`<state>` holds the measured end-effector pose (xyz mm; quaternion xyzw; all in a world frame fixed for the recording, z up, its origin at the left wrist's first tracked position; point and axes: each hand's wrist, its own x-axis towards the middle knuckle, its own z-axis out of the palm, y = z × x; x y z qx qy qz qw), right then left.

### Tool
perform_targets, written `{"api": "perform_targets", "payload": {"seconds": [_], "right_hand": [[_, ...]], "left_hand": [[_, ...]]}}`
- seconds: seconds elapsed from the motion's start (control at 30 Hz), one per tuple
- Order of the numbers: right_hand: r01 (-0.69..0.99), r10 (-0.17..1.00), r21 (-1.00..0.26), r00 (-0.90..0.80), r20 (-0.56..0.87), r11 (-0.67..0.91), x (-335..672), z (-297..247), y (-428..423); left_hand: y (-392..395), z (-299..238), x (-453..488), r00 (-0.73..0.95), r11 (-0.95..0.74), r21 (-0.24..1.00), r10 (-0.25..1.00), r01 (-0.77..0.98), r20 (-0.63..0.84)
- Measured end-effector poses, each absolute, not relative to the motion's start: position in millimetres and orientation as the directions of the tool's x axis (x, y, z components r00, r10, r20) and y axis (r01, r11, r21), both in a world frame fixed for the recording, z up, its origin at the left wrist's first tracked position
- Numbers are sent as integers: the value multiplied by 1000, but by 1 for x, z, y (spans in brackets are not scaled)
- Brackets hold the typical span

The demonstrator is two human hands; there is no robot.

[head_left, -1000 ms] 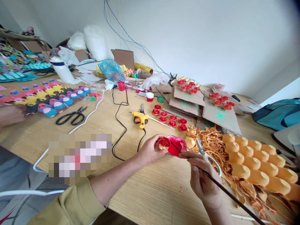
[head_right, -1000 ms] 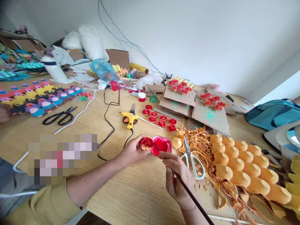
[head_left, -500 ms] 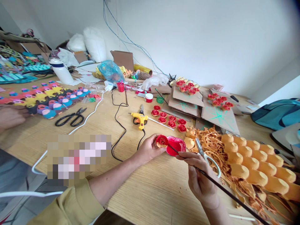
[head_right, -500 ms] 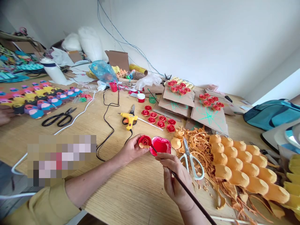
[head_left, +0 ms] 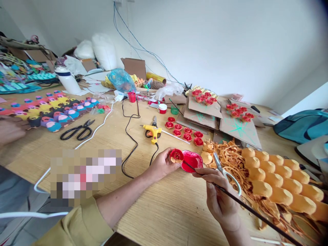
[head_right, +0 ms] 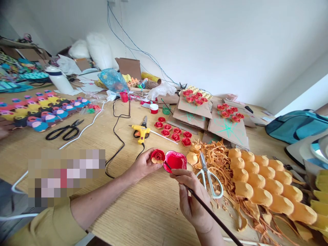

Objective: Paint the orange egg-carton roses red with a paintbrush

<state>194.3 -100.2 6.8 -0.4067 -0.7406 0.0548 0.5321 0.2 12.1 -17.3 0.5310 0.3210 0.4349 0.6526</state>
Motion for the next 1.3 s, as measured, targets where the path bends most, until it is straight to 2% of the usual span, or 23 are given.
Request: {"api": "perform_targets", "payload": {"seconds": [0.53, 0.77, 1.0, 1.3], "right_hand": [[527, 658, -530, -75, 749, 664, 196, 5, -100], [442, 595, -575, 110, 796, 688, 190, 11, -96], [422, 650, -629, 114, 752, 653, 189, 7, -96], [473, 623, -599, 127, 772, 646, 192, 8, -92]], "left_hand": [[11, -17, 0, 424, 56, 975, 905, -213, 41], [6, -15, -1, 548, 61, 986, 836, -155, 34], [2, -14, -3, 650, 92, 981, 758, -169, 41], [5, -18, -4, 596, 116, 980, 803, -162, 3]]}}
